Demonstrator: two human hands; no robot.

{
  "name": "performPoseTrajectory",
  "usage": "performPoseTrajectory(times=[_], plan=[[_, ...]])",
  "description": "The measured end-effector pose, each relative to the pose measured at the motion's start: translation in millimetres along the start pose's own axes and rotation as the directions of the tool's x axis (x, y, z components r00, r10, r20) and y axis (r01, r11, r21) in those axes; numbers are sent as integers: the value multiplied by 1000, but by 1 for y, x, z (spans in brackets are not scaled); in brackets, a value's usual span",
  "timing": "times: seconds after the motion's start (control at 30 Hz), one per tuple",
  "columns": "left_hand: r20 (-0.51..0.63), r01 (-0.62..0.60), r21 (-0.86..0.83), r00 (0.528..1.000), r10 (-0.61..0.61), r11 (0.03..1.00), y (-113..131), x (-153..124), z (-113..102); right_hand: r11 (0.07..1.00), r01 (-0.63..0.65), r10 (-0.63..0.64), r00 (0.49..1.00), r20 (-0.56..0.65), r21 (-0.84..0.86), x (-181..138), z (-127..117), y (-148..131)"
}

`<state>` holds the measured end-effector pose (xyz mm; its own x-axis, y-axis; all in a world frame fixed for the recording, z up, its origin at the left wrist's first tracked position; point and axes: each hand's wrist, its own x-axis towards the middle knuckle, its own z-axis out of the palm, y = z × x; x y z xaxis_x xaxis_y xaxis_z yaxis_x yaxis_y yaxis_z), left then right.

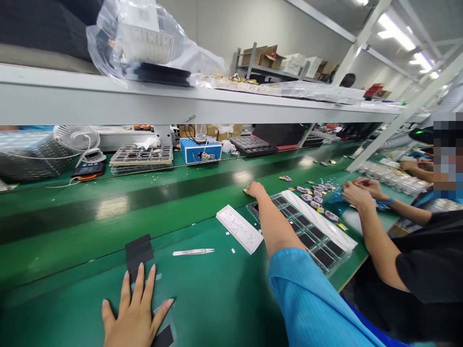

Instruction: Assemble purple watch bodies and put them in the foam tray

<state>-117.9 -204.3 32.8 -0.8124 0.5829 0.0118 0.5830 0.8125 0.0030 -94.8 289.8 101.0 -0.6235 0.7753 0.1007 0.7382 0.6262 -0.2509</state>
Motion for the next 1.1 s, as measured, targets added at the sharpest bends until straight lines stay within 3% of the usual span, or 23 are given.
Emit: performPoseTrajectory(times=[0.1, 0.2, 0.33, 0.4, 0.5, 0.53, 0.57, 0.63, 0.7, 0.73, 0.77, 0.83, 0.97, 1.1], plan=[[-32, -25, -34, 999, 24, 999, 1, -2, -3, 990, 14, -14, 1000, 1, 137, -12, -11, -15], [-5, -16, -68, 1000, 16, 998, 2, -3, -7, 941, 120, -106, 993, -59, 315, -36, -22, -43], [14, -6, -134, 1000, 8, 991, 4, -1, -16, 801, 293, -269, 955, -123, 521, -96, -29, -97], [-79, -18, -209, 997, 1, 978, 3, 0, -24, 665, 354, -356, 924, -138, 657, -139, -24, -126], [-264, -61, -434, 963, -62, 899, -1, 0, -39, 280, 292, -494, 861, -124, 915, -210, -6, -165], [-271, -81, -566, 958, -92, 820, -3, 0, -44, 194, 239, -530, 842, -103, 951, -232, 1, -176], [-228, -91, -724, 967, -113, 684, -5, 0, -48, 144, 195, -561, 824, -82, 970, -251, 8, -185], [-49, -36, -972, 998, -50, 231, -8, 0, -52, 111, 171, -604, 794, -70, 979, -282, 20, -197], [82, 105, -973, 990, 116, -207, -11, 0, -54, 129, 263, -624, 771, -128, 956, -301, 29, -201], [110, 166, -928, 977, 181, -332, -13, 1, -53, 151, 337, -626, 760, -174, 929, -306, 31, -202], [124, 205, -894, 967, 221, -398, -15, 1, -53, 175, 409, -624, 750, -221, 895, -309, 33, -201], [146, 243, -866, 959, 245, -437, -18, 2, -53, 211, 504, -602, 742, -295, 837, -312, 34, -200], [163, 303, -825, 935, 314, -476, -20, 1, -54, 223, 536, -558, 755, -344, 814, -314, 37, -199], [215, 346, -801, 928, 305, -488, -19, 0, -53, 213, 595, -538, 734, -415, 775, -318, 40, -199]])
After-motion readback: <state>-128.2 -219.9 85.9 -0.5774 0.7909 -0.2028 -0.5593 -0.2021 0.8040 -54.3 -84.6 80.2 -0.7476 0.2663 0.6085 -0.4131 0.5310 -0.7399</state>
